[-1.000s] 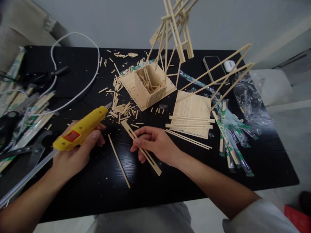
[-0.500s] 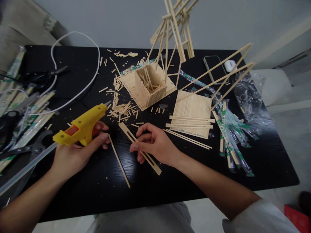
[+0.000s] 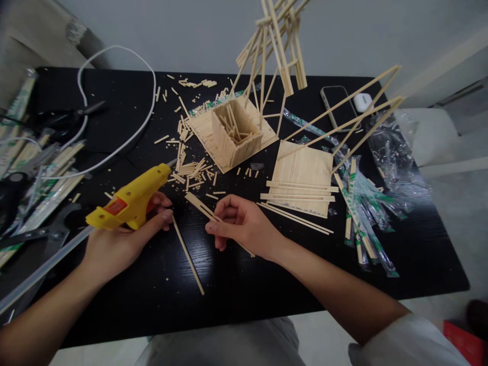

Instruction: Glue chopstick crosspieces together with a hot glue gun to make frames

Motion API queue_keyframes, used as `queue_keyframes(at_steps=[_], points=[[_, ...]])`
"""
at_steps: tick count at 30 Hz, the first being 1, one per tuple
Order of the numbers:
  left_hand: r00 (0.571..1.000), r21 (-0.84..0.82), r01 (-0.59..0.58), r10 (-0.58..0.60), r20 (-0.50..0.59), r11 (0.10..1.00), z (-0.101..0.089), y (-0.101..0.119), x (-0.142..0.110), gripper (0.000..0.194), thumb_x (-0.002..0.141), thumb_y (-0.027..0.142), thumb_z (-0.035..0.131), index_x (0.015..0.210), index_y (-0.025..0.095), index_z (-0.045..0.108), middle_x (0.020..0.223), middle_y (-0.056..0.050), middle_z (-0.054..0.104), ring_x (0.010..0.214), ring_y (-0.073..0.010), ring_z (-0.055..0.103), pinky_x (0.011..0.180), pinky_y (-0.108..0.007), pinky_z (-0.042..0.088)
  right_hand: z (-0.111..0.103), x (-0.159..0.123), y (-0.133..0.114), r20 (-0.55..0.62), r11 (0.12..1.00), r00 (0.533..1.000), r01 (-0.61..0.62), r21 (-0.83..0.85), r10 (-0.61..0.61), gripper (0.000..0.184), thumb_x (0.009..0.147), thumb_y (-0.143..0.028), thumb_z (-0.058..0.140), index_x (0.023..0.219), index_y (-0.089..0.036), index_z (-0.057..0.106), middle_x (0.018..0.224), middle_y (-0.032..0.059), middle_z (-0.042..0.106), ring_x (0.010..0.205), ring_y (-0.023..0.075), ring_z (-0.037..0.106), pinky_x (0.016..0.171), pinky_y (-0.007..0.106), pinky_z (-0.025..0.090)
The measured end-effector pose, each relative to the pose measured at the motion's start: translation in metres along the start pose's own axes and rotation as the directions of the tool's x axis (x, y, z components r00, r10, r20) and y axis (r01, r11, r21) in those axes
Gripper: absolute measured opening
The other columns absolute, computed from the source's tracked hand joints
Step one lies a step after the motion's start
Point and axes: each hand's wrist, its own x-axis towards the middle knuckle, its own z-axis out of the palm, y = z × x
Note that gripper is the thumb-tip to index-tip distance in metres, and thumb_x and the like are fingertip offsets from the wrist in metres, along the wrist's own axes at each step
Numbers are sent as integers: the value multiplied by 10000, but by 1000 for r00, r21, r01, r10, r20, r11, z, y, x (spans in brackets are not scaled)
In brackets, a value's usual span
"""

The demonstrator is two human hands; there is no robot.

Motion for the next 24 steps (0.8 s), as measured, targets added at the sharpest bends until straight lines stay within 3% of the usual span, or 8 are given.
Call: queue_keyframes(at_steps=[9,18,24], points=[[1000,-28,4,-4,-10,1000,1,1,-1,358,894,494,797,1056,224,626,1031,-40,718,842,-182,701,762,-337,619,-1,-2,-2,23,999,1000,3,51,-4,265,939,-355,829,992,-192,626,780,-4,776,560,121,705,535,228,579],[1000,4,2,-2,-4,1000,1,3,-1,342,918,494,772,1063,221,626,1051,-43,720,866,-186,699,803,-350,607,0,-1,-2,41,996,999,-28,86,25,252,955,-369,805,967,-190,628,813,17,810,583,122,727,554,217,593],[1000,24,23,-23,13,999,-1,2,-2,325,937,504,761,1061,229,639,1061,-28,728,845,-181,696,789,-346,589,-1,-4,-1,59,999,998,-31,44,29,274,983,-395,788,982,-196,599,942,66,851,674,153,786,586,230,617]])
